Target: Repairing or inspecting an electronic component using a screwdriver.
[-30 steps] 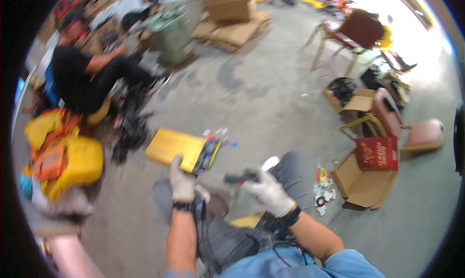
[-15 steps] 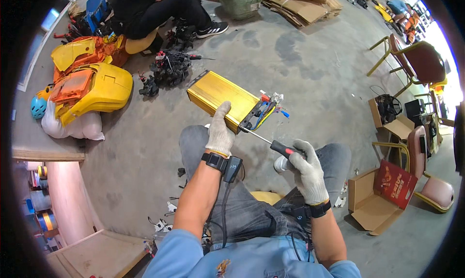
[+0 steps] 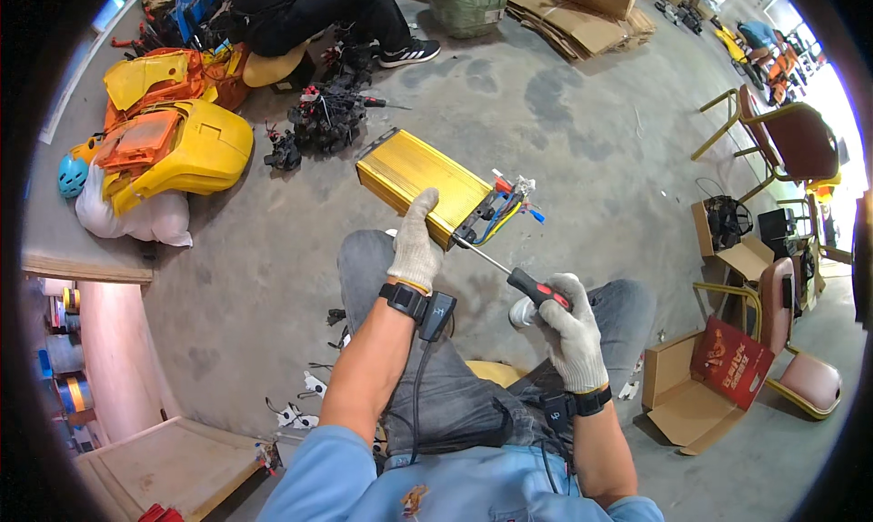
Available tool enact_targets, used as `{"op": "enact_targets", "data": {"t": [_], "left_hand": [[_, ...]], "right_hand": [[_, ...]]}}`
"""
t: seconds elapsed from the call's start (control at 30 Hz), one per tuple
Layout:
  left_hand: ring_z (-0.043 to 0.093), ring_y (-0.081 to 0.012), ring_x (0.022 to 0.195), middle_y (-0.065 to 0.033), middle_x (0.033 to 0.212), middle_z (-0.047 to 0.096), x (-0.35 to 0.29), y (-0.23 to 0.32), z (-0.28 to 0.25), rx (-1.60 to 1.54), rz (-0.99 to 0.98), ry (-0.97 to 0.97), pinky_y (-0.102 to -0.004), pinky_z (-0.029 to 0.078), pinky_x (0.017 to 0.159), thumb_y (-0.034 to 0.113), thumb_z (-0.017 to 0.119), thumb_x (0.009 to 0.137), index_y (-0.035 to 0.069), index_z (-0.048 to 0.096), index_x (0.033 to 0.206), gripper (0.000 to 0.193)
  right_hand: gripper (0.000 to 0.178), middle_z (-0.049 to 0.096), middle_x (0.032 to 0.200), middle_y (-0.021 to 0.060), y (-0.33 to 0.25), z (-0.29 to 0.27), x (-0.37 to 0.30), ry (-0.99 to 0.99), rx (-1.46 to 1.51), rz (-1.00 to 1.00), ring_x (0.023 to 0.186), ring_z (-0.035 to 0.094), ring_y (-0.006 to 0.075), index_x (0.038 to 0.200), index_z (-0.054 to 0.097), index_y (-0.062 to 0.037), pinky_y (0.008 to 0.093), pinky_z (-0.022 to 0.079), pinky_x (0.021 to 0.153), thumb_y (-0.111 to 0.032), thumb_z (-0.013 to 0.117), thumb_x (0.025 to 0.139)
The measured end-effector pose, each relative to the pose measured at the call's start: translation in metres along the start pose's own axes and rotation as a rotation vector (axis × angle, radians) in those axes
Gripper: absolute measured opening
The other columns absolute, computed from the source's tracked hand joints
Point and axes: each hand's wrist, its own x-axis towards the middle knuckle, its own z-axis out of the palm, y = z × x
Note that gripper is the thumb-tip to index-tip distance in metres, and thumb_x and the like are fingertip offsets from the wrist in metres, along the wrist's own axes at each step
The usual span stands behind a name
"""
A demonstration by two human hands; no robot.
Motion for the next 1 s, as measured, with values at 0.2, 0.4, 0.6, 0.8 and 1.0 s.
{"op": "enact_targets", "data": {"t": [0.2,0.4,0.6,0.8,1.0], "left_hand": [[0.065,-0.0351,0.125,-0.02,0.137,0.062,0.004,-0.001,-0.002,-0.01,-0.017,0.003,-0.0487,0.057,0.107,0.012,0.07,0.098,-0.002,0.046,0.145,0.055],[0.066,-0.0331,0.124,-0.0198,0.136,0.061,-0.001,0.0,0.003,0.0,-0.001,-0.011,-0.0432,0.059,0.105,0.014,0.073,0.097,-0.005,0.045,0.144,0.058],[0.064,-0.0351,0.128,-0.0209,0.139,0.06,0.002,0.0,-0.002,-0.007,-0.014,-0.006,-0.0488,0.056,0.109,0.013,0.07,0.099,-0.003,0.044,0.146,0.056],[0.064,-0.0364,0.127,-0.0222,0.14,0.06,0.01,-0.004,-0.008,-0.012,-0.025,-0.026,-0.0503,0.055,0.109,0.012,0.068,0.099,-0.002,0.043,0.147,0.056],[0.065,-0.0357,0.126,-0.0205,0.139,0.06,0.003,-0.002,-0.003,-0.001,-0.017,-0.043,-0.0492,0.057,0.106,0.014,0.069,0.099,0.0,0.043,0.148,0.057]], "right_hand": [[0.038,0.064,0.105,0.0059,-0.004,-0.005,0.007,-0.018,-0.081,0.038,0.083,0.062,0.0113,0.136,0.061,0.0,0.0248,0.05,0.073,-0.025,0.057,0.108],[0.038,0.064,0.107,0.0071,0.002,-0.01,0.004,-0.045,-0.092,0.025,0.081,0.062,0.0105,0.14,0.059,-0.0004,0.0239,0.05,0.075,-0.023,0.056,0.109],[0.042,0.063,0.114,0.009,-0.014,0.007,-0.001,0.057,-0.043,-0.003,0.082,0.061,0.0105,0.143,0.053,-0.0002,0.0242,0.05,0.074,-0.018,0.059,0.106],[0.045,0.064,0.111,0.0107,-0.006,-0.012,0.005,-0.053,0.03,0.128,0.085,0.061,0.0138,0.139,0.054,0.0031,0.0257,0.051,0.071,-0.014,0.068,0.099],[0.043,0.064,0.105,0.009,0.001,-0.001,0.003,-0.011,0.05,-0.047,0.078,0.062,0.0118,0.138,0.055,0.0029,0.0247,0.05,0.065,-0.031,0.054,0.111]]}}
